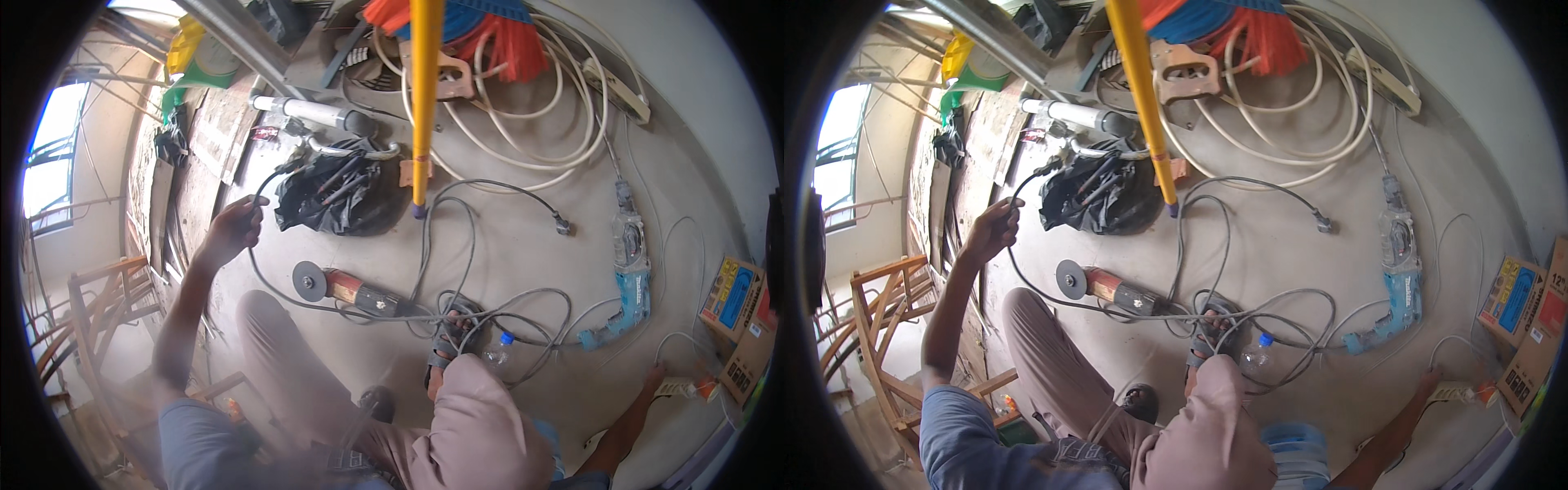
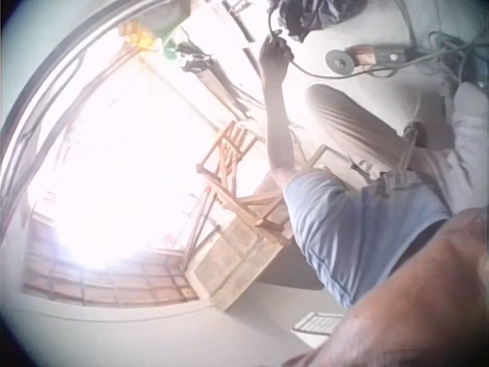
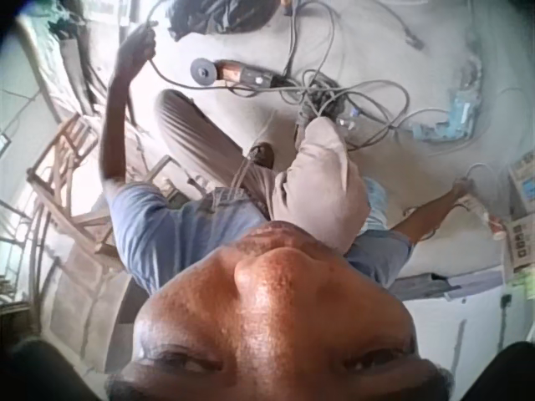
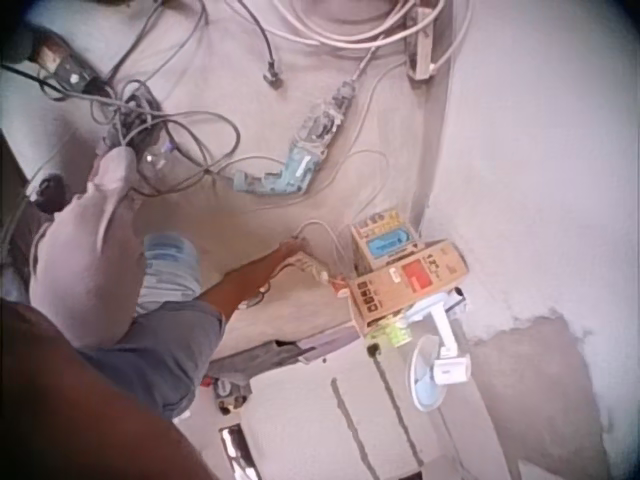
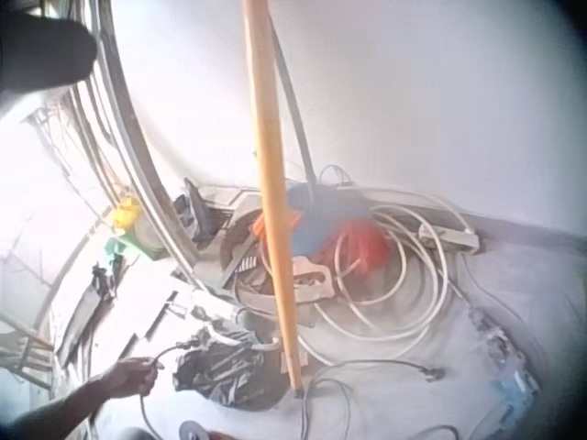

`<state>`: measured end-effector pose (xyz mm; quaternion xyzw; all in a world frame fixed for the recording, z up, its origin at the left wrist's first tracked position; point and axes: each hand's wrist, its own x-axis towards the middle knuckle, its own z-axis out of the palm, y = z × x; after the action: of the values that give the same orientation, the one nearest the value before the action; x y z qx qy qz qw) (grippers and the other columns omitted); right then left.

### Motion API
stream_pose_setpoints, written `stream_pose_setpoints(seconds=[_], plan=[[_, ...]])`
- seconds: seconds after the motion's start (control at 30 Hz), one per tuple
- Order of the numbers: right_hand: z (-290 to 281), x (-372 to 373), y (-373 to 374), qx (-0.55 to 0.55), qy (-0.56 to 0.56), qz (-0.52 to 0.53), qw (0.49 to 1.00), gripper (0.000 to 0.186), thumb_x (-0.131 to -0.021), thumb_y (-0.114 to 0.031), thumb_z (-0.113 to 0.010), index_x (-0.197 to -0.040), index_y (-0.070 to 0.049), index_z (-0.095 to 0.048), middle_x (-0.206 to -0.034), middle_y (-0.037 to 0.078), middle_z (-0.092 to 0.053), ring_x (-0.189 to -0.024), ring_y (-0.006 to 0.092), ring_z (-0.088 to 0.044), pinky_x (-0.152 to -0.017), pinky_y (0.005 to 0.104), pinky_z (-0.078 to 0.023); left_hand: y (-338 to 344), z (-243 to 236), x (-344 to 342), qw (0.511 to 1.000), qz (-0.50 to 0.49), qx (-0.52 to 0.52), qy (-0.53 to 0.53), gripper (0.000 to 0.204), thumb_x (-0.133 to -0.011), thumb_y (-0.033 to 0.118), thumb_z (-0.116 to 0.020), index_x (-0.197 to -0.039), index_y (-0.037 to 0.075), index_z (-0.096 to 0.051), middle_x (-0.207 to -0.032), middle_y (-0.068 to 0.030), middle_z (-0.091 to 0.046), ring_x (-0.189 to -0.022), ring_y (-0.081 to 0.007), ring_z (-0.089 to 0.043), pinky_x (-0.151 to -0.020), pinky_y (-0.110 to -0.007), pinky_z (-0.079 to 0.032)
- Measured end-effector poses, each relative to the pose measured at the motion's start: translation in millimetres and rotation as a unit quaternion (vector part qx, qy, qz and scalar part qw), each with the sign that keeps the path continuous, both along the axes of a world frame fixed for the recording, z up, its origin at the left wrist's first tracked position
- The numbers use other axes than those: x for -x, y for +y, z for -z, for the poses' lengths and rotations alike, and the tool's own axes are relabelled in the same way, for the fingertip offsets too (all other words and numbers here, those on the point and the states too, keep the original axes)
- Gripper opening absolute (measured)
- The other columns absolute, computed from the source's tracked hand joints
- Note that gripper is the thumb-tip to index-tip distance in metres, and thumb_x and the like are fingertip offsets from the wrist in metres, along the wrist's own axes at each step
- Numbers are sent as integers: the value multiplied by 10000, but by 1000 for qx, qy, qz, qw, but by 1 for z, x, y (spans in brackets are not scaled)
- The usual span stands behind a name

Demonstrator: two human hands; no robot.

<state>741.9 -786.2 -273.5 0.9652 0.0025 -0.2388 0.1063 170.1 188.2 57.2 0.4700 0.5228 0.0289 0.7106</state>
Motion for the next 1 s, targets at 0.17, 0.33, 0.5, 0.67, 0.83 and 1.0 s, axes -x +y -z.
stream_pose_setpoints(seconds=[0.17,0.33,0.5,0.67,0.83,1.0], plan=[[-22,56,19,-35,-144,-142,979,258,-986,-138,-489,-1133,44,-597,-1047,244,-613,-1030,377,-591,-881,470,-455,-37,45,44,985,-79,91,-123,205,-987,218,-487,-1088,68,-585,-673,51,-435,-522,-58,-375,-461,-197,-301],[-38,207,121,-164,14,-211,964,139,-919,-118,-542,-876,14,-560,-784,189,-548,-736,360,-526,-698,464,-427,-105,6,39,989,103,25,-104,401,-1084,342,-426,-1327,50,-554,-671,85,-356,-548,-30,-306,-478,-206,-228],[-76,275,201,-253,111,-188,943,93,-824,-89,-611,-839,-3,-578,-736,183,-553,-694,341,-537,-661,443,-438,-157,16,60,970,157,138,-124,356,-1072,291,-501,-1358,80,-486,-752,51,-471,-624,-46,-424,-556,-207,-329],[-111,321,216,-364,104,-252,891,446,-848,-137,-627,-1273,-2,-612,-1189,231,-644,-1096,398,-617,-974,451,-482,-198,54,49,955,178,205,-122,363,-1016,171,-595,-1336,91,-445,-911,-51,-597,-784,-137,-615,-642,-298,-523],[-143,310,374,-238,91,-269,929,167,-854,-144,-575,-935,-23,-658,-866,243,-686,-859,423,-680,-751,535,-525,-213,51,39,942,282,59,-171,345,-1006,206,-607,-1297,113,-447,-778,-26,-562,-535,-89,-546,-451,-215,-440],[-270,356,493,-522,-26,-320,790,650,-904,-201,-670,-1491,-151,-397,-1049,190,-623,-938,350,-642,-830,456,-540,-244,32,-37,876,442,-46,-188,358,-1056,277,-503,-1347,71,-475,-680,32,-470,-547,-39,-379,-482,-211,-264]])
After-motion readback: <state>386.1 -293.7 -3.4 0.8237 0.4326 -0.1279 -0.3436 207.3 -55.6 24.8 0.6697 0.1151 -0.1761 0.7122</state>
